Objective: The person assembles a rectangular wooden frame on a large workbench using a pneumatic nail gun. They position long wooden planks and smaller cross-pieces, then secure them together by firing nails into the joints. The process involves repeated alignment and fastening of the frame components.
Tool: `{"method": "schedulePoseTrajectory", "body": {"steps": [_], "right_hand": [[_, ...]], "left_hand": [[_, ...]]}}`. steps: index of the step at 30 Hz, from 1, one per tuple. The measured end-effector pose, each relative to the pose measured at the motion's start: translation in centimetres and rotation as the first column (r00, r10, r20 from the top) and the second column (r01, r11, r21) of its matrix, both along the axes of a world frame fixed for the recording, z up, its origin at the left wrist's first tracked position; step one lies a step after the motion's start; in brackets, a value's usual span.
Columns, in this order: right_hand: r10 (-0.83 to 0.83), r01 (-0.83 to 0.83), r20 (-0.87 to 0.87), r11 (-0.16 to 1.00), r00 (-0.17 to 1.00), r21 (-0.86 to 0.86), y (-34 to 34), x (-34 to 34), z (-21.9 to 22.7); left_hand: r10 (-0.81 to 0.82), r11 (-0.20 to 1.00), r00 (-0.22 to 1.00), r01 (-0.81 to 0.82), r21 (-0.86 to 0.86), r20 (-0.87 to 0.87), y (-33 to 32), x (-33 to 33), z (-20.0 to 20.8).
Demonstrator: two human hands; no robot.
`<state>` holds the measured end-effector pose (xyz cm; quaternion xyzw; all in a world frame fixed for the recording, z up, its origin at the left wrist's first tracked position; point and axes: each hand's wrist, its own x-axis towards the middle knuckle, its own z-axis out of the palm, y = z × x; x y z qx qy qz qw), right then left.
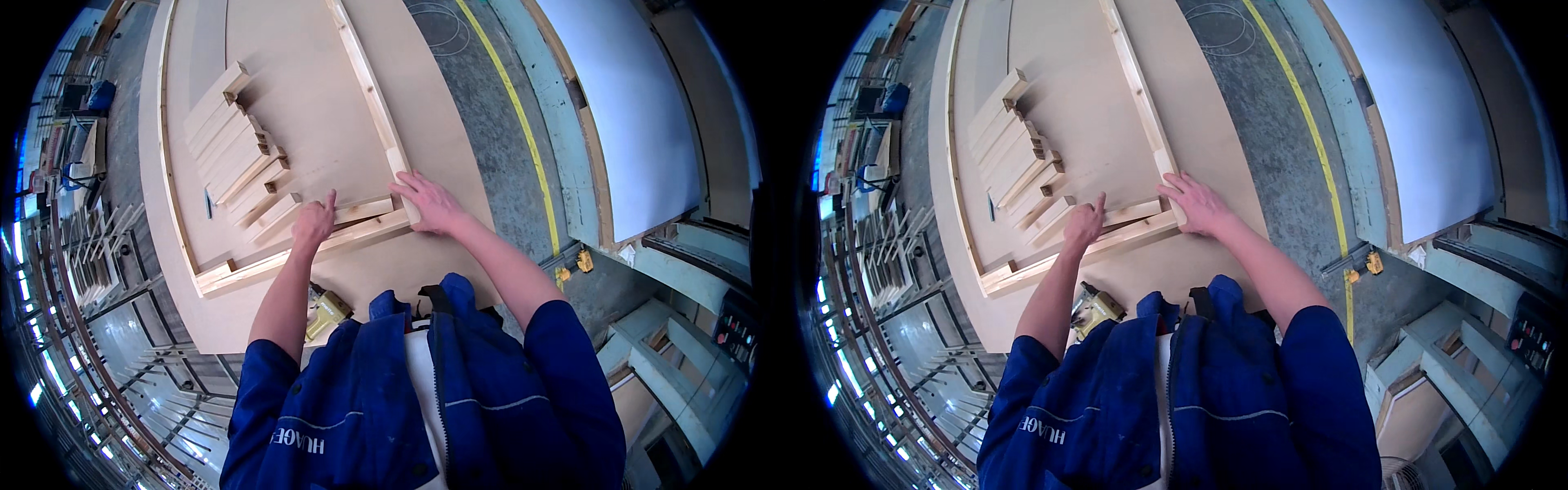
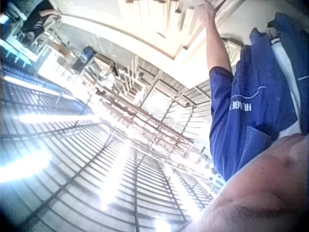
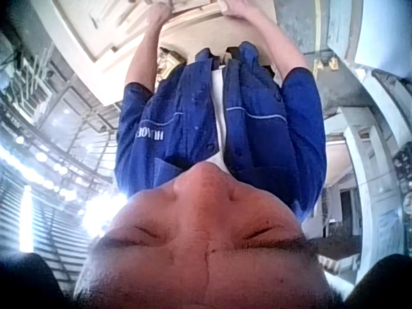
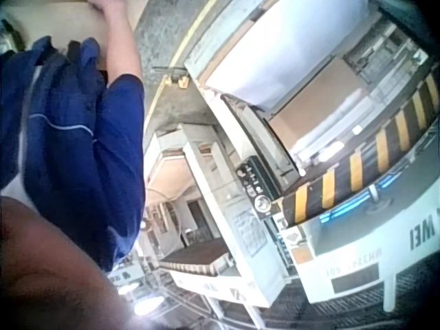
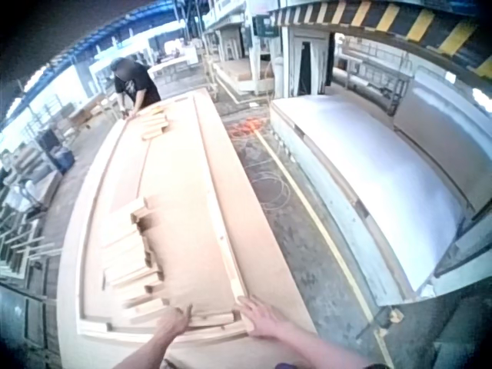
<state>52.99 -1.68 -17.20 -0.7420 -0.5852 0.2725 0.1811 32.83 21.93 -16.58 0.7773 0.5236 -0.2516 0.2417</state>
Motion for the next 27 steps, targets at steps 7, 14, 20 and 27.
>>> {"method": "schedulePoseTrajectory", "body": {"steps": [7, 14, 20, 27], "right_hand": [[0.009, -0.009, -0.014, 0.999, 1.0, -0.041, 0.2, 0.4, 0.3], [0.128, -0.117, 0.129, 0.989, 0.983, -0.089, 1.4, 1.2, 0.6], [0.144, -0.134, 0.119, 0.987, 0.982, -0.089, 1.3, 1.1, 0.2], [0.141, -0.137, 0.041, 0.988, 0.989, -0.075, 1.1, 1.3, -1.0]], "left_hand": [[-0.145, 0.98, 0.989, 0.147, 0.134, -0.022, -2.6, 0.8, 2.6], [-0.216, 0.975, 0.85, 0.157, 0.16, 0.48, -3.8, -1.0, -0.3], [-0.238, 0.97, 0.822, 0.178, 0.164, 0.517, -4.6, -0.9, -0.4], [-0.305, 0.952, 0.81, 0.246, 0.182, 0.501, -4.5, -0.7, 0.9]]}}
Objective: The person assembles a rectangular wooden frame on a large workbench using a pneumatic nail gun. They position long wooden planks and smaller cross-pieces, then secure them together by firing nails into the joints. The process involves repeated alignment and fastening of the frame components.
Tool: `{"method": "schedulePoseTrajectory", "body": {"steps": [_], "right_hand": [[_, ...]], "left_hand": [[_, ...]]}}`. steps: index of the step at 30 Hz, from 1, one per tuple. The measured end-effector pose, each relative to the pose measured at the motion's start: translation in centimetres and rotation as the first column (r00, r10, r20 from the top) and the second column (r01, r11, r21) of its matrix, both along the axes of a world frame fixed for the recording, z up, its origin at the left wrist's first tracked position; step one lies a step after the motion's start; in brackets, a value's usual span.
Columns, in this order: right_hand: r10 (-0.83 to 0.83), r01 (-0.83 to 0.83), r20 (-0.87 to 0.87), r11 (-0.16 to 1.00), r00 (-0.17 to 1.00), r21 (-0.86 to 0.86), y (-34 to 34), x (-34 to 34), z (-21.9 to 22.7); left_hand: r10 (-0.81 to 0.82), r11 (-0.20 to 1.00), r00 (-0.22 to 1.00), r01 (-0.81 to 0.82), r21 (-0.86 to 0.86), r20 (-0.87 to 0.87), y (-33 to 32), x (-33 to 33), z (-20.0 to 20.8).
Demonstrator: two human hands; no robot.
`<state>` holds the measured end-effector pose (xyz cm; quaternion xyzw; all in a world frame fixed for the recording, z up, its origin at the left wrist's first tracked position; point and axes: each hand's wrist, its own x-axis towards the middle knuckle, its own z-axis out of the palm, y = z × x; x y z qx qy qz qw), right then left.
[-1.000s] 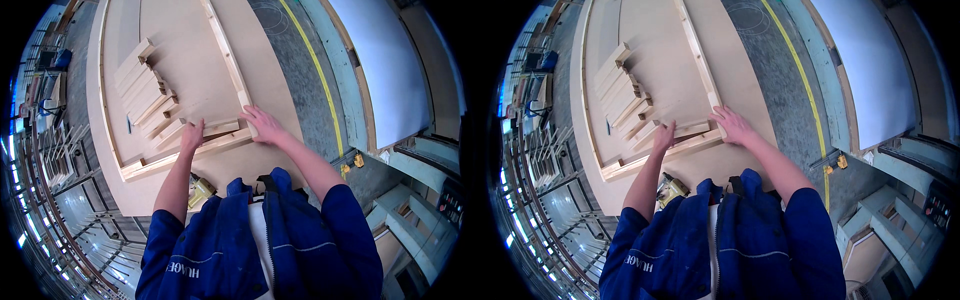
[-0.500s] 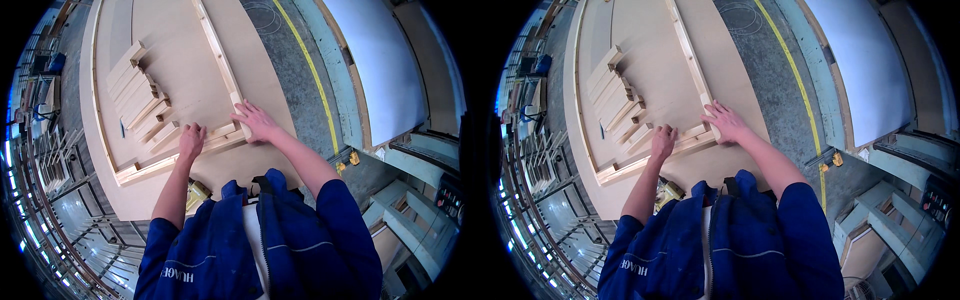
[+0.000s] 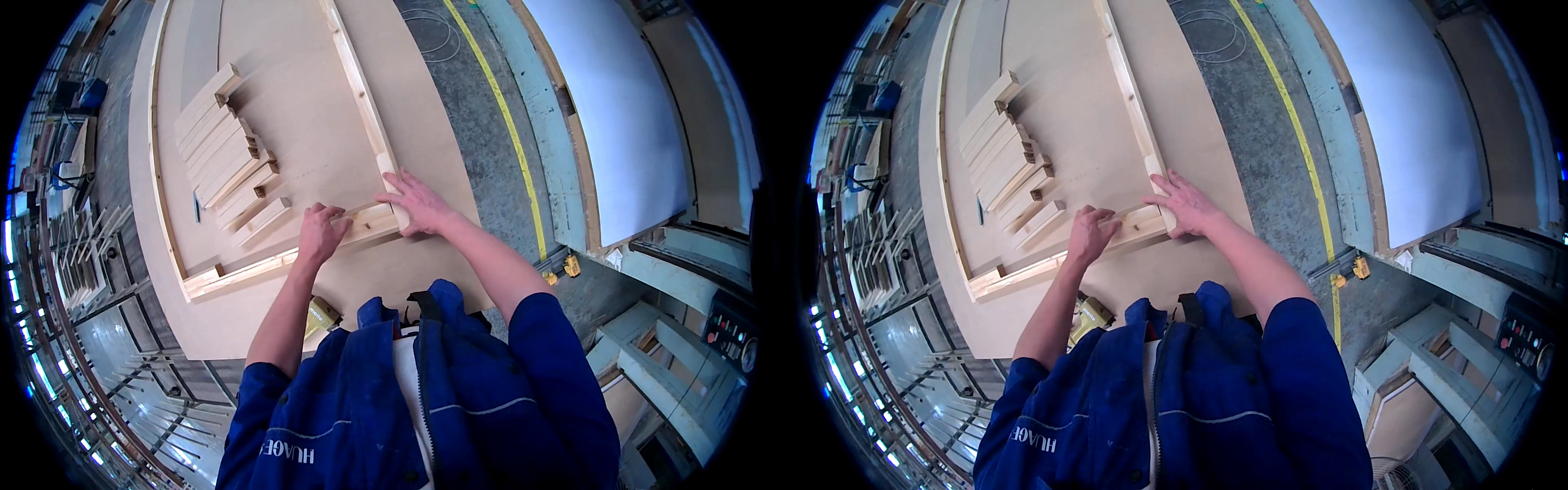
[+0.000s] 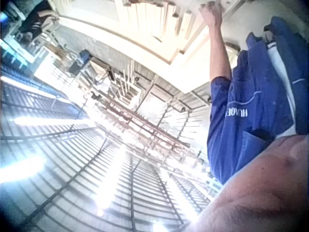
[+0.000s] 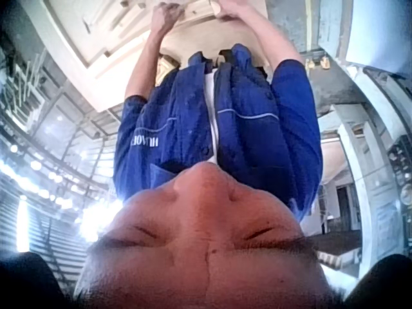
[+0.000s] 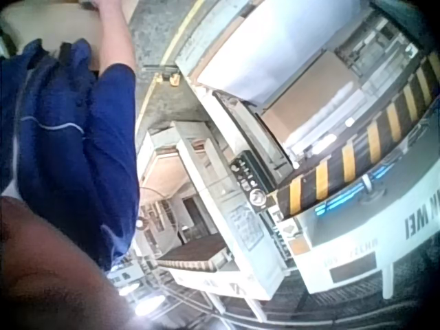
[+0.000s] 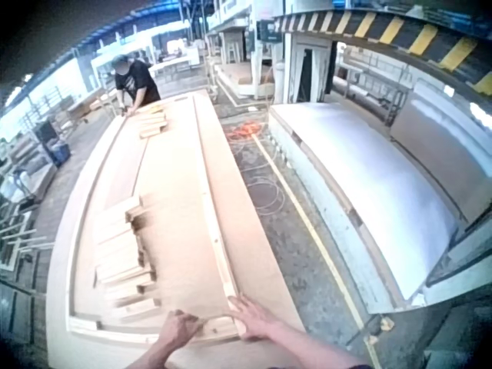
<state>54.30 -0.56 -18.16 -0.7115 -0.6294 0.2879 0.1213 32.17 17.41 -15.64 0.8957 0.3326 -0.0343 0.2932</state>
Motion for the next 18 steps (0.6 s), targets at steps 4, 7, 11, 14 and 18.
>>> {"method": "schedulePoseTrajectory", "body": {"steps": [4, 7, 11, 14, 18], "right_hand": [[-0.043, 0.047, -0.092, 0.998, 0.995, 0.042, -0.1, 0.0, -0.5], [-0.015, 0.016, -0.023, 1.0, 1.0, 0.024, 0.0, 0.0, -0.4], [-0.026, 0.026, 0.0, 1.0, 1.0, 0.013, 0.1, 0.0, 0.1], [-0.108, 0.113, -0.058, 0.99, 0.992, 0.081, -0.3, -0.1, 0.9], [-0.402, 0.539, -0.481, 0.821, 0.779, 0.188, -0.9, -1.8, 2.7]], "left_hand": [[0.005, 0.999, 1.0, -0.004, -0.032, 0.012, -0.4, -0.3, 0.3], [-0.016, 0.999, 1.0, 0.016, -0.03, 0.014, -0.6, -0.8, 0.4], [-0.075, 0.997, 0.996, 0.076, -0.03, 0.041, 0.0, -1.3, 0.8], [-0.156, 0.987, 0.984, 0.151, 0.055, 0.084, 0.8, -2.0, 1.9], [0.031, 0.999, 0.963, -0.036, 0.012, 0.266, 0.9, -3.8, 5.0]]}}
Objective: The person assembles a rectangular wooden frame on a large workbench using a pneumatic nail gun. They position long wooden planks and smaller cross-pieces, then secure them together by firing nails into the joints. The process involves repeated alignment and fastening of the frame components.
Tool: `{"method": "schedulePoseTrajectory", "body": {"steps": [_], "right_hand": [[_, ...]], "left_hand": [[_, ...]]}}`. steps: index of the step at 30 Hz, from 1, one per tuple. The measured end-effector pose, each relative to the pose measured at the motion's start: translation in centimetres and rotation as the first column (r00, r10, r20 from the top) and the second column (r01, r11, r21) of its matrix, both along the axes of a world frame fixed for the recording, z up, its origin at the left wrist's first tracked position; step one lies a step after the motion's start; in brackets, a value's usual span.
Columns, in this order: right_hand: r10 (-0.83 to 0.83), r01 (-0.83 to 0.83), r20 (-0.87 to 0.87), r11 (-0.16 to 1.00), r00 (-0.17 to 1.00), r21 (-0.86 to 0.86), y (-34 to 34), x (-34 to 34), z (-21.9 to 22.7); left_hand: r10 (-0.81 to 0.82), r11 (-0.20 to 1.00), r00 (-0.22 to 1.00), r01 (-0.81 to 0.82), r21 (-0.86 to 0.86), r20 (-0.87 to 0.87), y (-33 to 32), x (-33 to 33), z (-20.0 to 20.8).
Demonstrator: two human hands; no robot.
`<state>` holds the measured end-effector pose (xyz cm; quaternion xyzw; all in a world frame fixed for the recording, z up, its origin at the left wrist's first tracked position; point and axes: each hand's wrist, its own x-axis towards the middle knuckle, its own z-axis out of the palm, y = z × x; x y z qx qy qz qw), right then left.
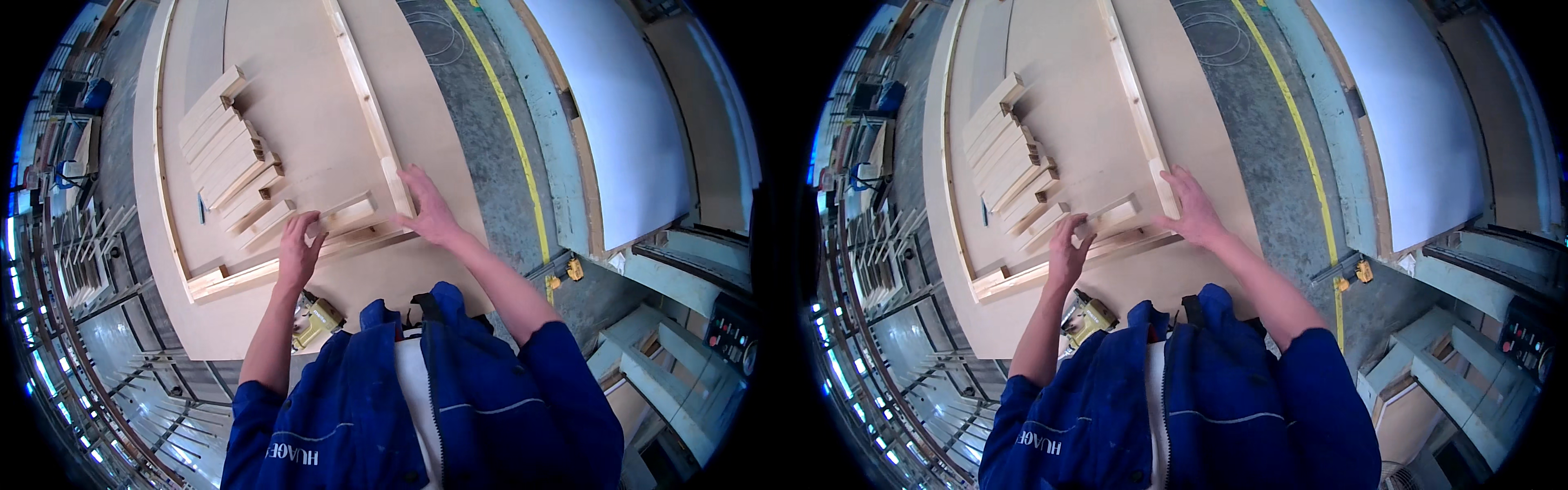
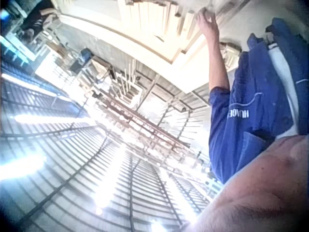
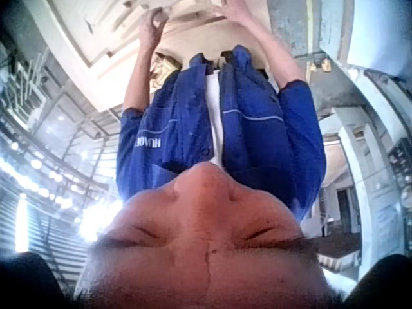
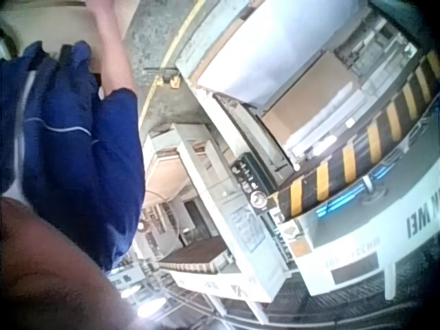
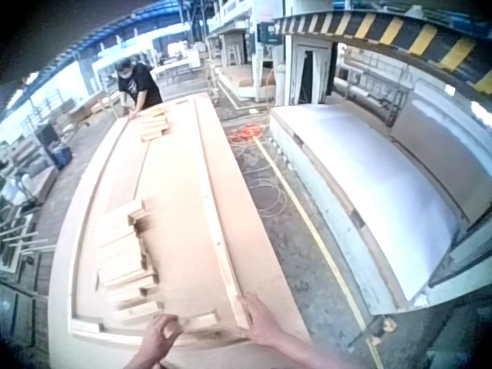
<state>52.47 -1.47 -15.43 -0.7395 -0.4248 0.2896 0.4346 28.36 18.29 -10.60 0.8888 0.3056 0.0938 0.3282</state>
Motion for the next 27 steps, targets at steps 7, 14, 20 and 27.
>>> {"method": "schedulePoseTrajectory", "body": {"steps": [7, 14, 20, 27], "right_hand": [[-0.008, 0.36, -0.875, 0.913, 0.485, 0.192, -0.2, -4.9, 5.1], [-0.216, 0.353, -0.781, 0.936, 0.586, 0.006, -2.1, -3.5, 7.0], [-0.278, 0.272, -0.687, 0.955, 0.671, -0.12, -5.8, -2.3, 6.1], [-0.278, 0.196, -0.685, 0.961, 0.673, -0.197, -10.3, -3.3, 4.3]], "left_hand": [[-0.085, 0.995, 0.985, 0.077, 0.061, 0.152, -1.9, 0.0, 4.6], [-0.122, 0.992, 0.978, 0.114, 0.06, 0.167, -3.5, 1.2, 5.9], [-0.236, 0.971, 0.966, 0.229, 0.076, 0.109, -4.6, 1.1, 5.8], [-0.346, 0.933, 0.935, 0.351, -0.077, 0.079, -6.4, 1.0, 4.9]]}}
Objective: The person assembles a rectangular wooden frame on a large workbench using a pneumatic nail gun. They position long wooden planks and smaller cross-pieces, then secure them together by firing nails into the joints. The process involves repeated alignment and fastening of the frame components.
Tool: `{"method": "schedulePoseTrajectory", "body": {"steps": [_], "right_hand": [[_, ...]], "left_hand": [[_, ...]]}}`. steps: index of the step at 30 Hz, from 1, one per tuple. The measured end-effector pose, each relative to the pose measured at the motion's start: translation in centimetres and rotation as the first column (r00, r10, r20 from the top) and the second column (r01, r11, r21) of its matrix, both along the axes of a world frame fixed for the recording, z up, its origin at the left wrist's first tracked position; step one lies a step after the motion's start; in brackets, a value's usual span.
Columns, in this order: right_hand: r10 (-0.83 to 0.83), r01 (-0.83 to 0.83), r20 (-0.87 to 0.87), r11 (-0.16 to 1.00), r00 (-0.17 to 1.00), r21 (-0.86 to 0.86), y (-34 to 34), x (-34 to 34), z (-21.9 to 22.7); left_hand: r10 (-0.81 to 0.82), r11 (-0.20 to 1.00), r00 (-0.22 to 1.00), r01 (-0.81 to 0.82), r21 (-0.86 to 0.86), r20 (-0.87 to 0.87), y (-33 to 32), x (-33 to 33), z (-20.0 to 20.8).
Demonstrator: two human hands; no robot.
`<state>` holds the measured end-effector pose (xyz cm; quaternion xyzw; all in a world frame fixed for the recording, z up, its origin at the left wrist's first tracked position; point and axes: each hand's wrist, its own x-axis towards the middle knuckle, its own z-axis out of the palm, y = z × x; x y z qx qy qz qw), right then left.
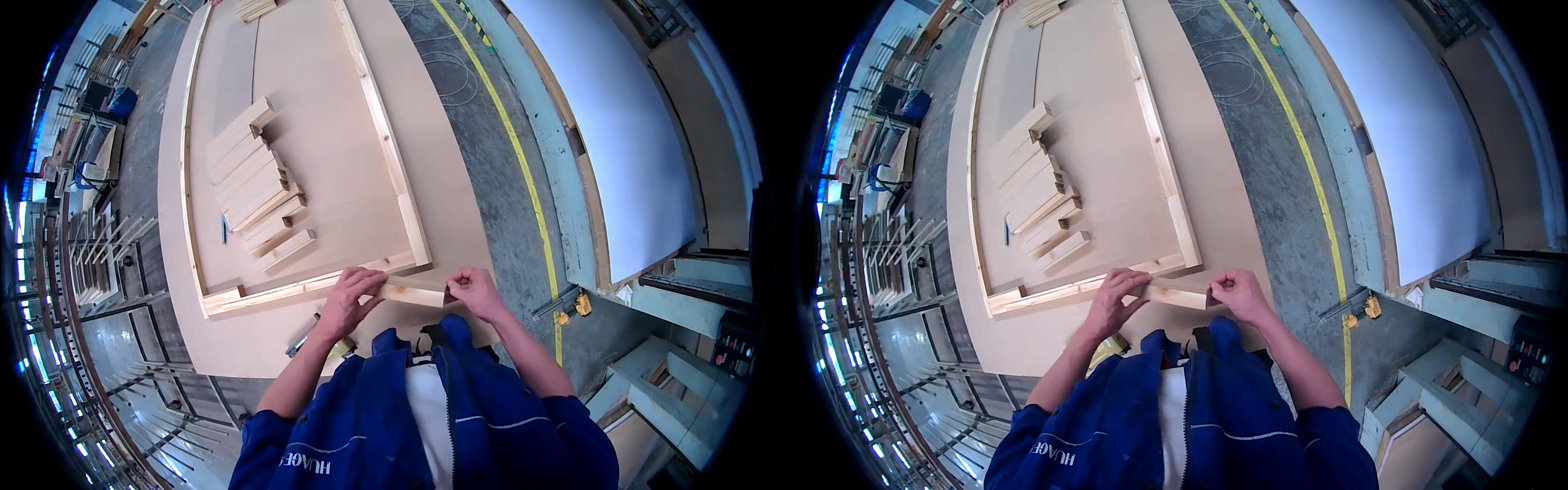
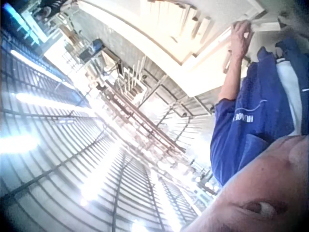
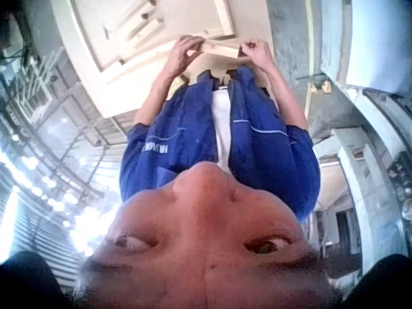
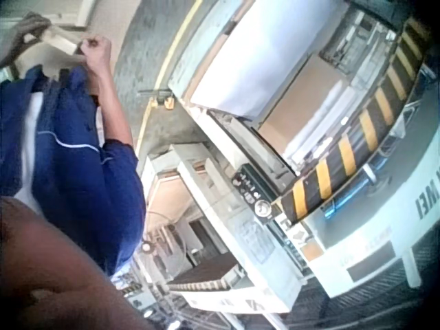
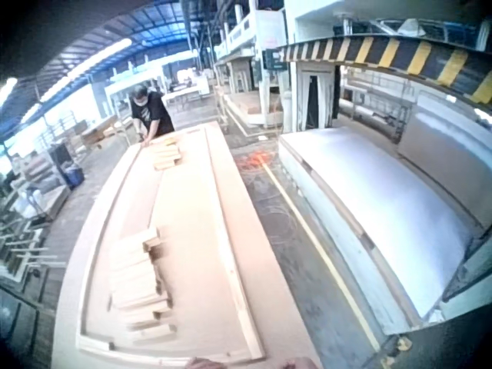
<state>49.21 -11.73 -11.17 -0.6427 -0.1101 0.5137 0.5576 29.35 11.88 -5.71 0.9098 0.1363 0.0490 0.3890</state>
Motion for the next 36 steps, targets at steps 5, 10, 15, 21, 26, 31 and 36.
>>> {"method": "schedulePoseTrajectory", "body": {"steps": [5, 10, 15, 21, 26, 31, 36], "right_hand": [[-0.084, 0.105, -0.257, 0.992, 0.963, 0.071, -2.2, -1.7, 0.5], [-0.489, 0.563, -0.363, 0.817, 0.793, 0.129, -2.9, 1.4, -2.4], [-0.69, 0.685, 0.025, 0.713, 0.724, -0.147, -3.2, 7.3, -6.8], [0.105, -0.066, 0.693, 0.994, 0.713, -0.082, 3.7, 3.8, -7.8], [0.59, -0.509, 0.751, 0.763, 0.297, -0.398, 9.2, 3.3, -6.2], [0.65, -0.582, 0.751, 0.658, 0.117, -0.478, 11.0, 4.6, -6.1], [0.671, -0.593, 0.737, 0.627, 0.08, -0.506, 11.1, 4.6, -6.4]], "left_hand": [[-0.001, 0.991, 1.0, 0.001, -0.135, 0.002, -1.1, 0.1, -0.7], [0.275, 0.952, 0.961, -0.273, -0.136, -0.003, 0.2, -0.9, -2.9], [0.479, 0.877, 0.857, -0.477, 0.063, -0.187, 6.2, -1.4, -7.2], [0.341, 0.939, 0.896, -0.339, 0.059, -0.283, 8.1, -0.7, -11.0], [0.278, 0.937, 0.893, -0.333, -0.103, -0.352, 7.8, 0.4, -10.5], [0.084, 0.995, 0.947, -0.098, -0.028, -0.311, 8.2, 1.0, -10.4], [0.095, 0.987, 0.953, -0.128, -0.099, -0.286, 8.1, 1.4, -10.7]]}}
